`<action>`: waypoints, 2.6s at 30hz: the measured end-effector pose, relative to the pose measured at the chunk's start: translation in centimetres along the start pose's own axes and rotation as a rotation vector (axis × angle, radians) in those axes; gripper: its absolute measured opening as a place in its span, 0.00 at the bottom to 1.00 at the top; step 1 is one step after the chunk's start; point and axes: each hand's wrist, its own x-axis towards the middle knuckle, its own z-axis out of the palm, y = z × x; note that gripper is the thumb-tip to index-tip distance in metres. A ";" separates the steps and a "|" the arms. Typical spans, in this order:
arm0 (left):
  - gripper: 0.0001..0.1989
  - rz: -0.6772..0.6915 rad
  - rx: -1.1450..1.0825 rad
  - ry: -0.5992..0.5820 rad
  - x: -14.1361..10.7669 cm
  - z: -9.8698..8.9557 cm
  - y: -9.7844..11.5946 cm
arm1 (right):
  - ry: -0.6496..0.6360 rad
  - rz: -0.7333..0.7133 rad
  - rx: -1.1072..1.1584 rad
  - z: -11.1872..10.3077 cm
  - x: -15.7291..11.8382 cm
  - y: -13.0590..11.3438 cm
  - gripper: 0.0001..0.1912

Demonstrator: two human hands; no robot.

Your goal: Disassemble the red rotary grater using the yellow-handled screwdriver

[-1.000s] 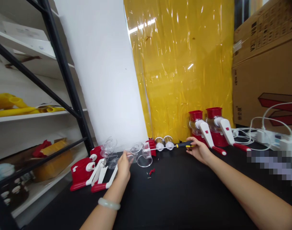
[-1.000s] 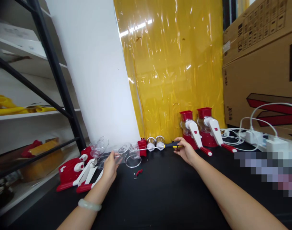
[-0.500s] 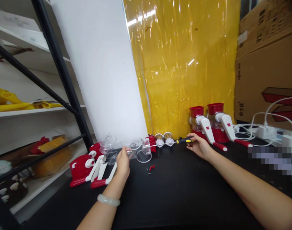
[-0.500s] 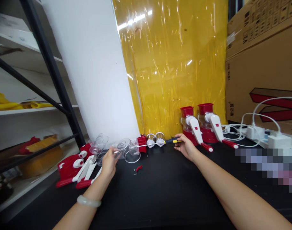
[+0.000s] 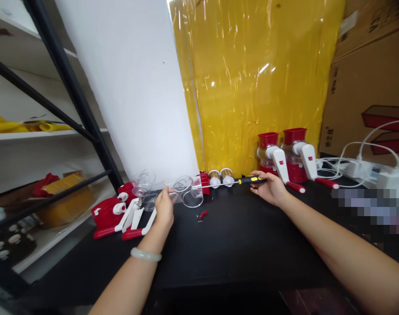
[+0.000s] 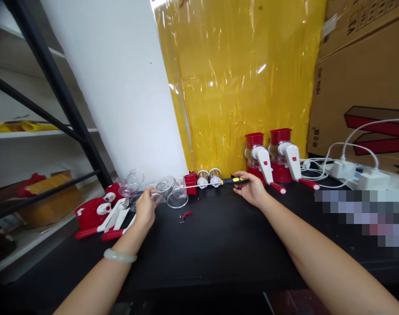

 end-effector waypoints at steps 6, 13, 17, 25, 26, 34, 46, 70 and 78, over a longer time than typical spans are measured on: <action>0.18 -0.015 -0.016 -0.017 0.1 0.0 0.0 | 0.154 -0.030 -0.313 -0.3 0.6 1.0 0.18; 0.20 -0.017 0.018 -0.027 -0.2 0.1 -0.1 | 0.048 0.003 0.031 0.2 -0.2 0.0 0.08; 0.21 -0.003 0.021 -0.049 -0.4 0.2 -0.1 | 0.100 -0.021 -0.011 0.2 -0.2 -0.1 0.09; 0.22 -0.032 0.015 -0.006 -0.2 0.2 0.2 | 0.114 -0.002 -0.127 0.3 0.2 0.6 0.09; 0.22 -0.026 0.025 -0.015 -0.2 0.2 0.0 | 0.082 -0.003 -0.040 0.3 0.1 0.3 0.06; 0.22 -0.024 0.033 -0.033 -0.1 0.2 -0.3 | 0.045 -0.053 -0.105 0.0 -0.1 -0.1 0.16; 0.14 -0.097 0.006 0.041 -0.8 0.7 0.9 | 0.001 -0.083 -0.190 -0.3 0.4 0.1 0.07; 0.16 -0.101 0.092 0.054 -0.3 0.5 0.5 | 0.000 -0.238 -0.874 -1.4 1.1 0.3 0.14; 0.15 -0.114 0.076 0.062 -0.3 0.4 1.1 | -0.081 -0.413 -0.942 -1.5 1.4 0.6 0.12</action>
